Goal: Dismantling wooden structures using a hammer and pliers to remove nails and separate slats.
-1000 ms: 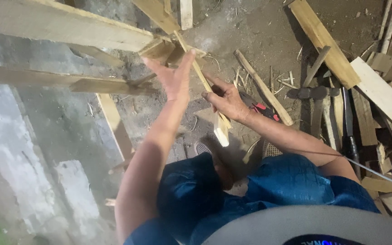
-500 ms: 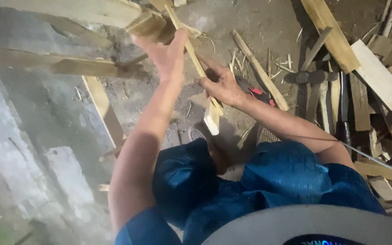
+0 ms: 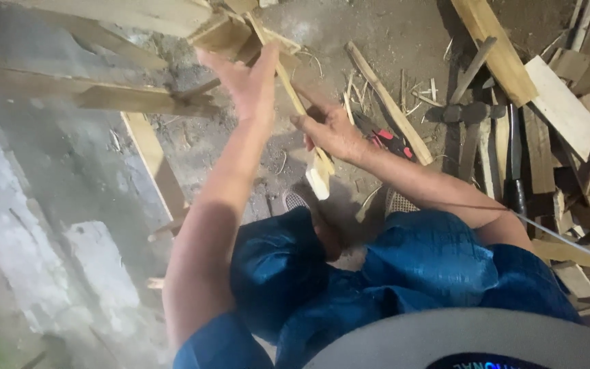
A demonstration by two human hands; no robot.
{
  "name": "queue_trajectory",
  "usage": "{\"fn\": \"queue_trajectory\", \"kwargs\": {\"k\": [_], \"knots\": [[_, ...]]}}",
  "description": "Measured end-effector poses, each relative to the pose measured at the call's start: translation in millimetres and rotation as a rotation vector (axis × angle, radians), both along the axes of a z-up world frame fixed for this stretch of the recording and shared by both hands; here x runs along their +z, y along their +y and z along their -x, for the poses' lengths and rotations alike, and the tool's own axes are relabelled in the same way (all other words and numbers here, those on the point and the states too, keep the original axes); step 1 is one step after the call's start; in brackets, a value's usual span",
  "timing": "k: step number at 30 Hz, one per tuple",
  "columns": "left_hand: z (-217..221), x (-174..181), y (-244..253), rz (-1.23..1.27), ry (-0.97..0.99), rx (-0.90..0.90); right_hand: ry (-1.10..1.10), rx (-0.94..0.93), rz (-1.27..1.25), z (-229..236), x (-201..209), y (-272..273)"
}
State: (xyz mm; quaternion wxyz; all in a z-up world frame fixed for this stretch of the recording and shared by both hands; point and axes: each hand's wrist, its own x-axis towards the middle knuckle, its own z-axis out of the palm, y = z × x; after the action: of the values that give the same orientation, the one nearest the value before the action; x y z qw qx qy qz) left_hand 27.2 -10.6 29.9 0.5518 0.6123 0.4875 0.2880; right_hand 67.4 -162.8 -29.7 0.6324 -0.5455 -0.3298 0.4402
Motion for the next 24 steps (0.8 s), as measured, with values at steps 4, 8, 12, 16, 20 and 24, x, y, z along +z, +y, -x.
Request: {"fn": "queue_trajectory", "kwargs": {"k": [4,8,12,16,20,24], "knots": [[4,1,0,-0.004,0.085,-0.016,0.111,-0.012,0.044,5,6,1],[7,-1,-4,-0.05,-0.083,-0.03,0.103,-0.024,0.04,6,10,-1],[3,7,-2,-0.084,0.041,-0.042,0.158,0.009,0.022,6,-1,0],[1,26,-6,0.073,0.222,-0.041,0.072,0.062,0.024,6,-12,0],[-1,31,-8,0.125,0.258,-0.057,0.085,0.044,-0.003,3,-12,0],[-2,29,-7,0.131,0.283,-0.034,0.061,0.056,0.027,1,-10,1]]}}
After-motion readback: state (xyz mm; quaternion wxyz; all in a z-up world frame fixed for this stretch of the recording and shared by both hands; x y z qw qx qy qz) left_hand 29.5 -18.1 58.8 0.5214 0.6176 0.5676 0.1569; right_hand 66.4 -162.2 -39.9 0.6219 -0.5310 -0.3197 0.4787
